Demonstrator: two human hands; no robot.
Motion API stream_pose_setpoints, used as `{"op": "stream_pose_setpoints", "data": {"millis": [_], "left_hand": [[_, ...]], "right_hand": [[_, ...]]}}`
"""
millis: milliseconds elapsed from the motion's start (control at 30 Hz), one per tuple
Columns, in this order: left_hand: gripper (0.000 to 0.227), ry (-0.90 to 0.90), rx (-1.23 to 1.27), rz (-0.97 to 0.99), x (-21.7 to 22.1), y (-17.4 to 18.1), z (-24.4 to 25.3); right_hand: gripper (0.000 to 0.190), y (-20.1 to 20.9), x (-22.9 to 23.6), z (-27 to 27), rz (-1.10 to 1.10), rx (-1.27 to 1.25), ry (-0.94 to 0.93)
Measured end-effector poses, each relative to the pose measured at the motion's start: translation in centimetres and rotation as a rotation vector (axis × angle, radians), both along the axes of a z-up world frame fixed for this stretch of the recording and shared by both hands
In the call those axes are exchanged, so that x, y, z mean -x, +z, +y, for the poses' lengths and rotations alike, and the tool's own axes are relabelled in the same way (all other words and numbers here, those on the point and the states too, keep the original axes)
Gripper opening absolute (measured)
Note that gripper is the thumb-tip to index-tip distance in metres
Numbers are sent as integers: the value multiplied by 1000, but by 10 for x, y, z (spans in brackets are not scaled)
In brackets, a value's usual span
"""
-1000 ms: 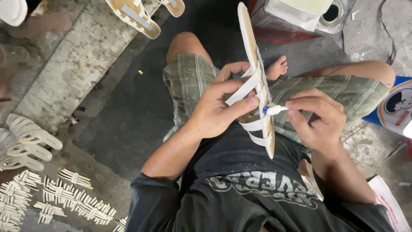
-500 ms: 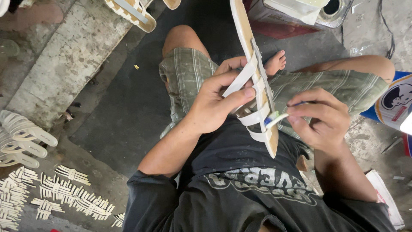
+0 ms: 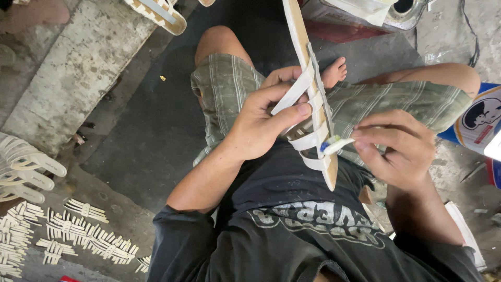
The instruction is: The person sits on the floor and paints the straps of white sandals using a toothbrush dipped in a white liquid. They handle multiple sandals one at a time, applying the substance to the straps and then placing the finished sandals on a nearby ledge.
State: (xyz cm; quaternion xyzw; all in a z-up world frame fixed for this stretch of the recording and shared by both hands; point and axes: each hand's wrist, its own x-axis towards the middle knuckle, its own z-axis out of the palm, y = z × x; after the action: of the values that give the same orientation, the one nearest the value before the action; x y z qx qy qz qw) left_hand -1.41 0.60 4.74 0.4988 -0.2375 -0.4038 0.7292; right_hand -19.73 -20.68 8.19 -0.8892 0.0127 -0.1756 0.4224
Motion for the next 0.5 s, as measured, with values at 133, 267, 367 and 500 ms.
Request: {"op": "stream_pose_setpoints", "data": {"millis": [133, 267, 367, 500], "left_hand": [[15, 2, -3, -29, 0, -4, 1], [14, -20, 45, -71, 0, -6, -1], [14, -27, 33, -163, -2, -5, 0], [15, -31, 3, -230, -1, -5, 3]], "right_hand": [[15, 1, -2, -5, -3, -16, 55], [13, 0, -2, -6, 31, -47, 22], [13, 0, -4, -9, 36, -31, 85], [14, 3, -7, -15, 27, -4, 102]]}}
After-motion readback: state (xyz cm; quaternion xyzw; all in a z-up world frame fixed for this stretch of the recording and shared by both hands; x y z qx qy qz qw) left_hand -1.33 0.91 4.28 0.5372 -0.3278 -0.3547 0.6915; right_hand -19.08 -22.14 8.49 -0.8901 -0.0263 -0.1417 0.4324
